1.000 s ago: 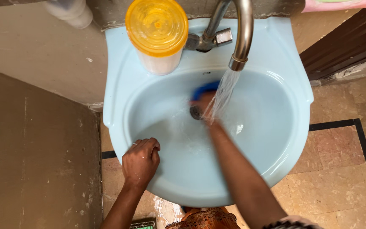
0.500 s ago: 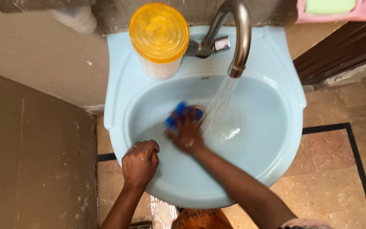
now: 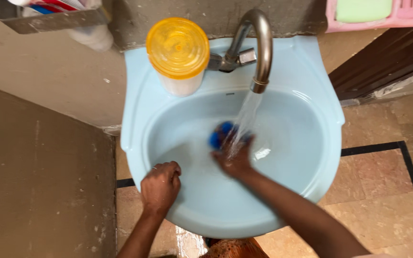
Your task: The person scrubs a light blue bathroom sink with a blue sponge, rinses the sponge under running water, and wipes the sink basin and faucet area. A yellow-lidded container is moved aside and returned during the process.
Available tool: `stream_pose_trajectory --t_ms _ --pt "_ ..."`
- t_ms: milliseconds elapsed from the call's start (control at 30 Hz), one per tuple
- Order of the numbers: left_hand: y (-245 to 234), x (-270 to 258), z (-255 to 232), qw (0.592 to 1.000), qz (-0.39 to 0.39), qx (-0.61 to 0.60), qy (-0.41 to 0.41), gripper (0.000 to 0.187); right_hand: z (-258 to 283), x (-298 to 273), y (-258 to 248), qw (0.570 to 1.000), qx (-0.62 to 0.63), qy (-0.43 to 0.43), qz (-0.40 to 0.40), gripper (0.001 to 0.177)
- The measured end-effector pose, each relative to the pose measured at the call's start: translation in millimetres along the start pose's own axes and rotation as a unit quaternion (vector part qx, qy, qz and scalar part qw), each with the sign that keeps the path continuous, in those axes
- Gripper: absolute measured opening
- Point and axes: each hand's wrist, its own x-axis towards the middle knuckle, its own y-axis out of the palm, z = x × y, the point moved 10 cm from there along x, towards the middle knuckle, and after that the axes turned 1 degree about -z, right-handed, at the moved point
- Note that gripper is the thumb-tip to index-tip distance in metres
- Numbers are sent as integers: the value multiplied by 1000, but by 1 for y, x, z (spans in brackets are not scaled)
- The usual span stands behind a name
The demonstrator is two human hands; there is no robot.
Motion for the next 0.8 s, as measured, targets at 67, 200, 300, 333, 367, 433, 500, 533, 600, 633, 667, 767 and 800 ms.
stream_pose_trajectory --t_ms 67,200,300,333,367,433,500,533,600,633,667,767,800 --pt "8 1 1 999 22 19 -18 14 50 -1 10 998 40 -47 -23 92" --pt "-3 2 -6 999 -16 29 13 16 124 -1 15 986 118 -112 45 87" --pt "10 5 -7 996 29 86 2 29 140 -31 5 959 162 -213 92 80" --pt "10 7 -9 995 24 100 16 31 138 -49 5 947 177 -230 139 78" --pt "11 8 -11 993 17 114 28 33 133 -65 4 932 190 -248 184 76" --pt "15 7 -10 990 27 134 28 34 102 -101 -15 892 204 -311 257 81" --pt "22 6 -5 988 59 145 3 33 35 -114 -38 882 118 -330 315 79" --pt "23 4 -3 985 77 155 -8 32 -10 -103 -50 903 15 -297 311 73" --pt "29 6 -3 979 110 172 -19 31 -92 -53 -89 932 -166 -216 240 65" --pt "33 7 -3 972 134 189 -22 32 -119 -29 -111 939 -239 -176 174 62" --pt "38 7 -4 965 159 206 -26 35 -119 -18 -119 937 -263 -197 119 65" --pt "64 5 -11 925 245 290 -20 45 -125 -6 -106 948 -245 -180 93 67" --pt "77 8 -15 906 276 321 -11 50 -118 -8 -73 962 -177 -121 172 62"
